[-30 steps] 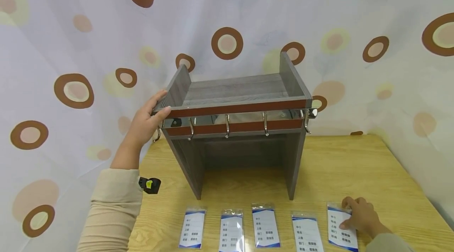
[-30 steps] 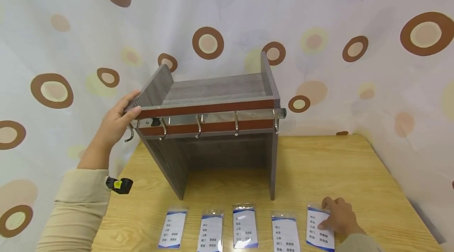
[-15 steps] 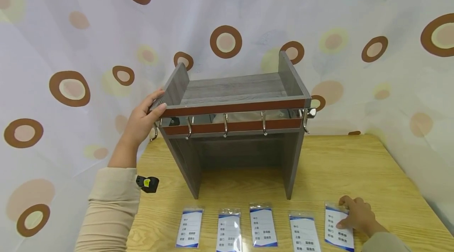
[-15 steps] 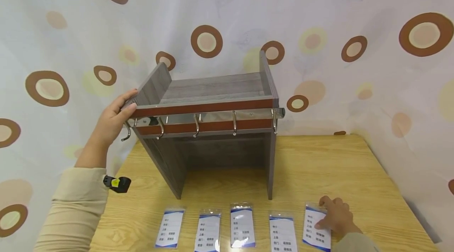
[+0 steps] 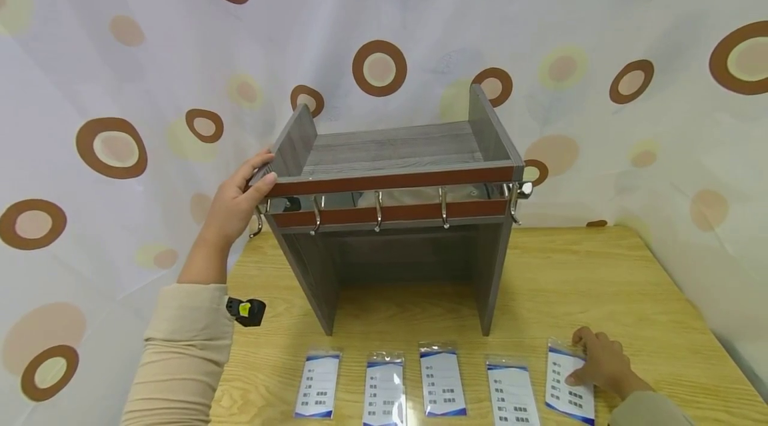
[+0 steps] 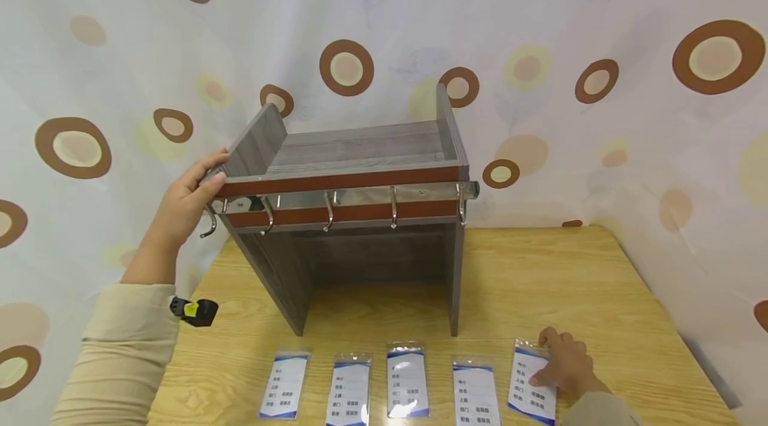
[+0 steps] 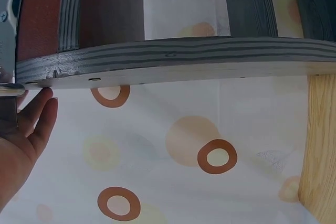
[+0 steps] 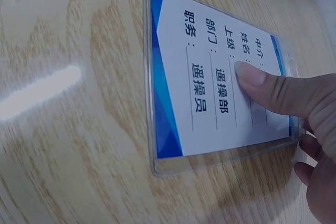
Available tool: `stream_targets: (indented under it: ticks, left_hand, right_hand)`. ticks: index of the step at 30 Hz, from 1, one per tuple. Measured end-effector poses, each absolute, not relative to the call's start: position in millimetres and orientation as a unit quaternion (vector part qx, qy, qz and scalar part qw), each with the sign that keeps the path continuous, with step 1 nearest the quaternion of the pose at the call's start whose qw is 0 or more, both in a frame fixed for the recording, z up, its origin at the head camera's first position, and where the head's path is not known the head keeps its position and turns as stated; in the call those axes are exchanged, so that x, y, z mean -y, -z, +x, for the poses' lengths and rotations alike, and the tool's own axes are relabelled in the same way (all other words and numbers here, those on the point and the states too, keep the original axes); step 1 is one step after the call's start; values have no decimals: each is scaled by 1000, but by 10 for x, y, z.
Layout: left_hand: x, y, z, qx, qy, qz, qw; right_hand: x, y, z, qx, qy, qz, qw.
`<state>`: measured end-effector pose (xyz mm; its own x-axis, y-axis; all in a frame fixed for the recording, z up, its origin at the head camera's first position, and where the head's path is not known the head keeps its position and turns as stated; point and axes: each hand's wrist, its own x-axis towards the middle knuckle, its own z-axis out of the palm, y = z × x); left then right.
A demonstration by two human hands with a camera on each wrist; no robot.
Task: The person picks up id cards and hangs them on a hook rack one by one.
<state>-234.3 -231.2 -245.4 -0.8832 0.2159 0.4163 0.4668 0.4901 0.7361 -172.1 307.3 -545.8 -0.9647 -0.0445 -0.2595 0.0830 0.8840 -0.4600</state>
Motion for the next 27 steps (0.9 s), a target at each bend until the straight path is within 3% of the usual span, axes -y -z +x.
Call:
stream_targets:
  ticks: [12,18,27]
  left_hand:
    - [2293,2457,-2336,837,496,-190,132]
    - [2282,2458,-2348,826,513,-195,128]
    - [2304,2485,-2366,820,525,-198,110]
  right_hand:
    - [-3139,5388,-1650,-938,336,-19,82]
    - [-3130,5282,-1618,-933,358,-36,30]
    - [-3082,5160,-1588,-928,372,-14,12]
